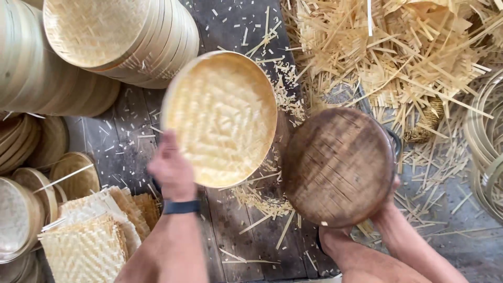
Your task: Weaving and trimming bamboo strips to create a circular basket base.
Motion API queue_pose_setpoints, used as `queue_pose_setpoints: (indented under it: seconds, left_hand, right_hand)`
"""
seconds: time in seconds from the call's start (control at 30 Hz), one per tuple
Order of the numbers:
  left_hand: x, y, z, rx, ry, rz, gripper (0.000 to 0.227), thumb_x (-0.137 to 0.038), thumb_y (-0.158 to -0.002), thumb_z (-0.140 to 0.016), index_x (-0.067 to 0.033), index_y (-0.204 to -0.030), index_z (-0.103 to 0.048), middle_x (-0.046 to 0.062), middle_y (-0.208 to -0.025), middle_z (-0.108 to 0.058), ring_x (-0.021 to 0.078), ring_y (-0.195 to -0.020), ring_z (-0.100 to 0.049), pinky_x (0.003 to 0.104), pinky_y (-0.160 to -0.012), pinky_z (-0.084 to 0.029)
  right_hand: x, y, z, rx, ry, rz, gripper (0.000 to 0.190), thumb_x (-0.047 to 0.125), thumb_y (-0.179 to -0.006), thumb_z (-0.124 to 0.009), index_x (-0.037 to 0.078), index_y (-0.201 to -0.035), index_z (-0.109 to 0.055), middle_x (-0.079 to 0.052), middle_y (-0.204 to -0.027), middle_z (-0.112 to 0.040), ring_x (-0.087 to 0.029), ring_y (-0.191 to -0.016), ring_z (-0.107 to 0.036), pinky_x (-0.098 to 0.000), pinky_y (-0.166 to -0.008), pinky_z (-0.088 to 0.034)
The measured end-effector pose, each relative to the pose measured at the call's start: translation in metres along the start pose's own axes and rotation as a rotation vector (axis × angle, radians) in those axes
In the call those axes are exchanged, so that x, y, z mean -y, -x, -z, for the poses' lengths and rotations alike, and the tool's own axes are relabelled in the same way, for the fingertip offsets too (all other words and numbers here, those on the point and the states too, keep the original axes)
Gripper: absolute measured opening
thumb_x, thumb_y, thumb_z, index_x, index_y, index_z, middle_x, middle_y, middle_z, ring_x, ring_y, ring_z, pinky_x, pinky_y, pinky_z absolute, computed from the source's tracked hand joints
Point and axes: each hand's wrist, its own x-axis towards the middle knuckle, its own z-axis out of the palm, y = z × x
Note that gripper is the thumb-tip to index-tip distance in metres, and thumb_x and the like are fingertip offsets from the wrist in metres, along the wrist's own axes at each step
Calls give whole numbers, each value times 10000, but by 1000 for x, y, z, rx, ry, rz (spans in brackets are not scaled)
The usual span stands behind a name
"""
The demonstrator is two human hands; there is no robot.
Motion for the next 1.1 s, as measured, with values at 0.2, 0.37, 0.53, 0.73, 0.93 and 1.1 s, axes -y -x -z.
queue_pose_setpoints:
  seconds: [0.2, 0.37, 0.53, 0.73, 0.93, 1.1]
  left_hand:
    - [64, -75, 20, 74, 83, 174, 705, -682, -1017, -669, -24, -789, -556, -11, -738, -451, 148, -715, -418, 337, -628, -410]
    - [117, -92, -30, 248, 158, 128, 642, -636, -899, -707, -29, -1103, -747, 39, -1094, -741, 98, -1013, -611, 281, -882, -472]
    - [117, -76, -76, 462, 214, 347, 689, -604, -858, -688, 19, -1149, -737, 84, -1071, -753, 141, -927, -652, 331, -837, -548]
    - [90, -39, -121, 426, -173, -116, 595, -543, -927, -667, -27, -1212, -748, 141, -1069, -771, 180, -967, -714, 341, -872, -542]
    - [41, 147, -140, 559, -346, -1012, 735, -473, -829, -706, 36, -1339, -559, 241, -1417, -561, 407, -1396, -455, 585, -1188, -259]
    - [86, 181, -120, 702, -445, -864, 586, -22, -868, -552, 42, -1450, -519, 215, -1520, -550, 389, -1489, -429, 532, -1262, -266]
  right_hand:
    - [-64, -37, 23, 84, -164, -313, 755, 534, -878, -551, 116, -1501, -460, -101, -1491, -528, -311, -1367, -474, -524, -1115, -398]
    - [-44, -15, -36, -83, 28, -360, 654, 539, -987, -366, 123, -1480, -471, -83, -1498, -538, -275, -1325, -535, -488, -1101, -433]
    - [-36, 9, -25, -89, 191, -358, 742, 637, -980, -243, 132, -1482, -448, -125, -1454, -571, -323, -1249, -600, -546, -977, -510]
    - [-53, 13, -11, -30, 317, -367, 780, 635, -971, -239, 88, -1492, -431, -131, -1447, -589, -321, -1270, -614, -556, -966, -561]
    - [-118, -5, 64, -12, 361, -279, 647, 528, -1062, -309, 42, -1438, -510, -146, -1303, -656, -268, -1151, -636, -454, -964, -537]
    - [-76, 12, 31, -159, 817, 1, 487, 358, -1096, -398, -18, -1215, -683, -156, -946, -755, -242, -786, -715, -383, -705, -594]
